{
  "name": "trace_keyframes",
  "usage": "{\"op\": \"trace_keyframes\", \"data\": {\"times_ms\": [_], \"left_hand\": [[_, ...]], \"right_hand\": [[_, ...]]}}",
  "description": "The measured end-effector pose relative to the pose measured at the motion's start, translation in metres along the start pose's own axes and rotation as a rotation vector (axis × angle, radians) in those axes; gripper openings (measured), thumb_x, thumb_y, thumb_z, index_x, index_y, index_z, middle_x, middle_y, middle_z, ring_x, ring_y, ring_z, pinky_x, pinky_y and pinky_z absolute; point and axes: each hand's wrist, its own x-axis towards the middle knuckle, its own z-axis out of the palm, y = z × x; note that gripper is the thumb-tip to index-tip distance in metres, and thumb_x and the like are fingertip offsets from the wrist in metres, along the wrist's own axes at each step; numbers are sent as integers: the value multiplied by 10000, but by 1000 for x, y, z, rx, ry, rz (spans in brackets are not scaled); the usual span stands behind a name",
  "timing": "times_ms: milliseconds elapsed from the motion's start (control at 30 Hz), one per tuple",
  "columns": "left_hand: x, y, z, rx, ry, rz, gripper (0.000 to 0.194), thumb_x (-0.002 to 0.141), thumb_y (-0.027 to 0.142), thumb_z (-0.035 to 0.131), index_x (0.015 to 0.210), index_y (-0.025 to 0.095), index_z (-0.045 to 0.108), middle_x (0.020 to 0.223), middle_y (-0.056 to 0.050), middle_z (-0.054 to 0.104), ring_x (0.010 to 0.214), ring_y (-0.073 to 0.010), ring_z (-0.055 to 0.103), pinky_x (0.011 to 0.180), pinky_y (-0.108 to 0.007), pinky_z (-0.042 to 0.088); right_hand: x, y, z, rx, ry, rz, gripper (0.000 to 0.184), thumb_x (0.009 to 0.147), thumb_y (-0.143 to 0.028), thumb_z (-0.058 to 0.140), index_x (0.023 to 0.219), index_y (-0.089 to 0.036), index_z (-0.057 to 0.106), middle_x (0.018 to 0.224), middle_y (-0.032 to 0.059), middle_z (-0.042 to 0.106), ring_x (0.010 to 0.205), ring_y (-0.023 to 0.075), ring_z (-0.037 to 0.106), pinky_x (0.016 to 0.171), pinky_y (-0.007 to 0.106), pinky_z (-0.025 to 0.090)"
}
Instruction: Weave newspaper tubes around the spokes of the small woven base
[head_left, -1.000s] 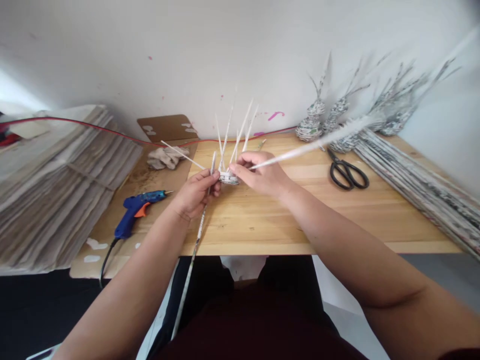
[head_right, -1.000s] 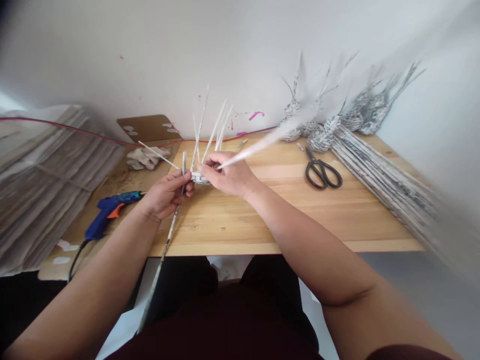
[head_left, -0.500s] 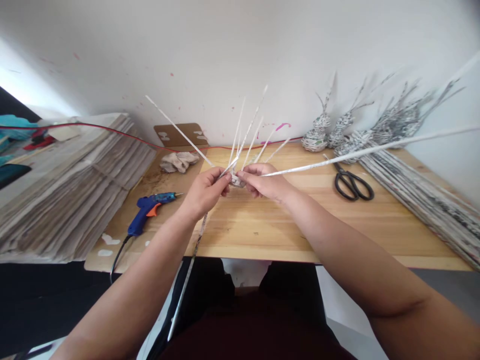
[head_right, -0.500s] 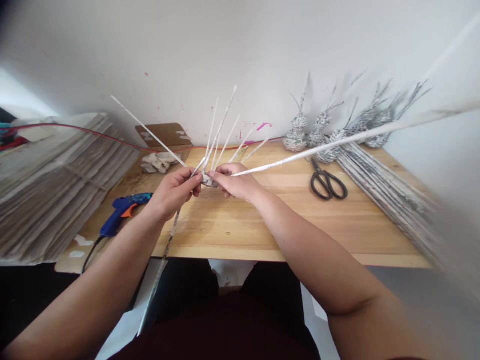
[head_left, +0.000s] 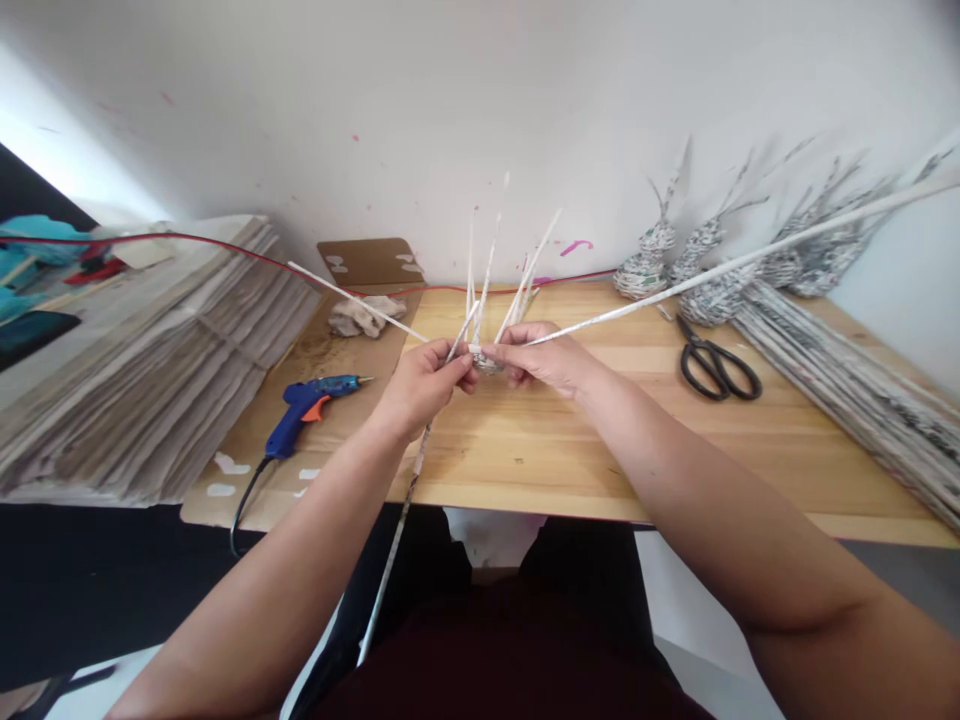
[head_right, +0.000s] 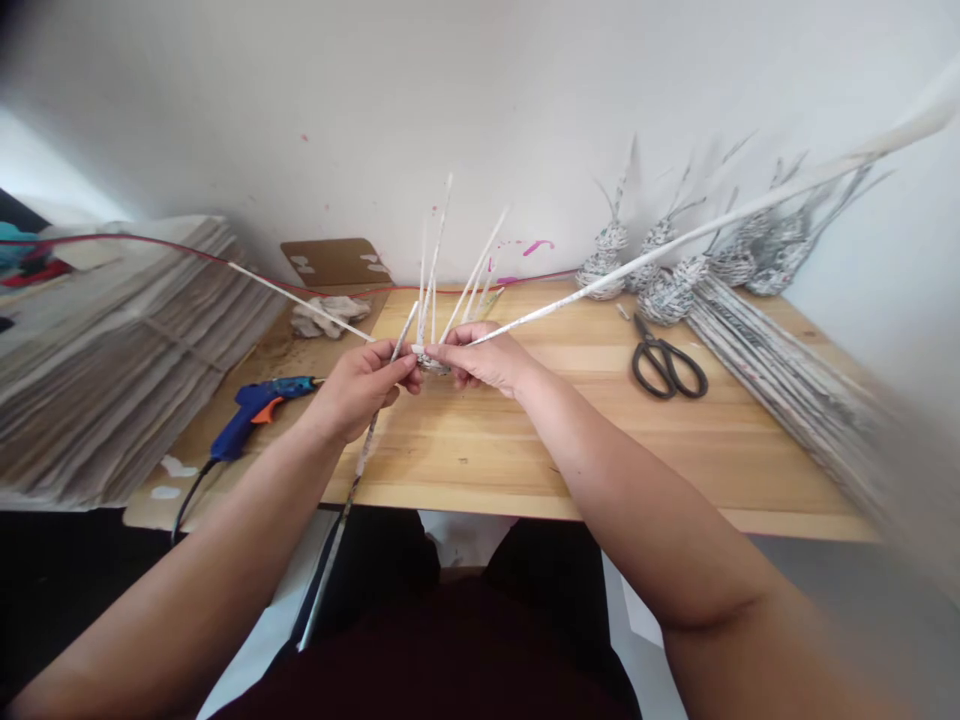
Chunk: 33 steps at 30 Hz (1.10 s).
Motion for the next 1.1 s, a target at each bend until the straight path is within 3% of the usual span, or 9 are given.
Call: {"op": "trace_keyframes", "data": {"times_ms": [333, 467, 600, 767, 967, 1100], "left_hand": [[0, -6, 3, 41, 16, 19, 234, 774, 339, 721, 871, 139, 647, 689, -15, 662, 577, -99, 591, 477, -189, 360], [-2, -3, 5, 4, 7, -7, 344, 760, 340, 754, 1018, 141, 645, 726, -19, 673, 567, -93, 585, 442, -179, 314], [-8, 0, 1, -56, 10, -50, 461, 827, 478, 695, 1164, 171, 624, 760, -39, 683, 553, -100, 588, 407, -177, 223], [-30, 16, -23, -19, -6, -48, 418, 877, 536, 627, 1072, 170, 681, 709, -39, 657, 512, -84, 514, 414, -189, 241], [-93, 44, -65, 224, 2, -47, 315, 876, 471, 652, 951, 167, 675, 737, -27, 643, 543, -80, 501, 475, -192, 338], [-138, 53, -105, 251, 178, -140, 337, 854, 504, 650, 971, 194, 586, 773, -30, 678, 530, -110, 551, 450, -203, 319]], "right_hand": [[-1, 1, 0, 87, -53, 111, 391, 713, -400, 871, 666, -161, 564, 490, -37, 572, 446, 104, 610, 375, 161, 366], [0, 0, -1, 140, -21, 133, 369, 702, -337, 884, 678, -163, 560, 494, -39, 581, 451, 96, 602, 390, 156, 360], [2, 2, -4, 135, -18, 96, 351, 703, -330, 881, 685, -166, 572, 495, -36, 585, 463, 89, 587, 408, 162, 355], [3, 3, -6, 95, -2, 73, 352, 707, -333, 868, 656, -166, 562, 490, -28, 579, 471, 88, 573, 419, 166, 351], [3, 5, -4, 25, -23, 41, 348, 693, -377, 863, 673, -166, 588, 522, -11, 595, 493, 84, 542, 444, 175, 363], [5, 7, -4, 20, -32, 42, 415, 634, -430, 894, 666, -165, 577, 531, -9, 584, 482, 80, 516, 434, 190, 345]]}}
